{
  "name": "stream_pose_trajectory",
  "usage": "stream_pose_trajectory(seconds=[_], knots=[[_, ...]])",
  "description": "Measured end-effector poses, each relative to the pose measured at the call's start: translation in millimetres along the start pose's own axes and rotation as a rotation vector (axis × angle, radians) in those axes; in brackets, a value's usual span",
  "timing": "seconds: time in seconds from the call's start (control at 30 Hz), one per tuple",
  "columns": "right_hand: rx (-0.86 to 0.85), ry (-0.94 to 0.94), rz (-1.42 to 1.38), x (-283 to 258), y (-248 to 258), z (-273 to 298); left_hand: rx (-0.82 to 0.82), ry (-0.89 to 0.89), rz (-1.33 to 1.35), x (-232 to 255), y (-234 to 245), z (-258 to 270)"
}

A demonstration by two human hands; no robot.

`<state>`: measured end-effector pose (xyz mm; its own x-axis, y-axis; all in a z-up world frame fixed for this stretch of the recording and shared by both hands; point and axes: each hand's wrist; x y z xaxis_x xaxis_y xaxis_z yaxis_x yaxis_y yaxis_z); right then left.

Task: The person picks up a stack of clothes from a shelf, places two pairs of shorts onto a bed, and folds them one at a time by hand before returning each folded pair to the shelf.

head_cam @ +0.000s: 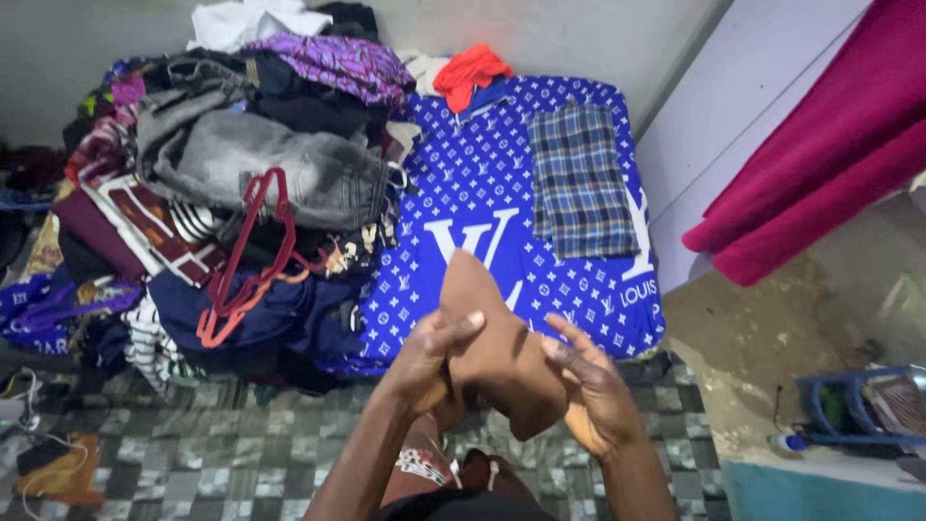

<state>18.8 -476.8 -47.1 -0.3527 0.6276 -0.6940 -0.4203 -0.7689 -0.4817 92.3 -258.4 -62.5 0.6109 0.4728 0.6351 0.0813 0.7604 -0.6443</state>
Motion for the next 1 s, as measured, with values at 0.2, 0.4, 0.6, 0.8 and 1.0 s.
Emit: stream_pose_trajectory(seconds=[0.2, 0.4, 0.6, 0.8, 1.0], knots=[[-0.127, -0.281, -0.122, -14, -34, -62, 0.063, -0.008, -0.189, 49, 0, -60], [-0.252, 0.470, 0.248, -134, -108, -170, 0.062, -0.528, -1.068, 184, -36, -188], [-0.520, 0.856, 0.350, -286, -221, -219, -0.196, -0.642, -0.655, 333, -121, -309], [-0.252, 0.950, 0.575, -334, -236, -249, -0.101, -0.625, -0.721, 376, -125, -354], [0.081, 1.037, 0.811, -361, -197, -267, -0.033, -0.777, -0.921, 412, -135, -301]])
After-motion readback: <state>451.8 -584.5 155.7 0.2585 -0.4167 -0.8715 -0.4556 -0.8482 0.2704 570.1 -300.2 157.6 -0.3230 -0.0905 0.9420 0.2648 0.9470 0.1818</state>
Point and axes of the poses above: each hand's wrist, its own z-axis away from the middle knuckle, its own y-axis out of the back of the hand, x = y × z, and after that the axes turned 6 degrees about x, right-handed
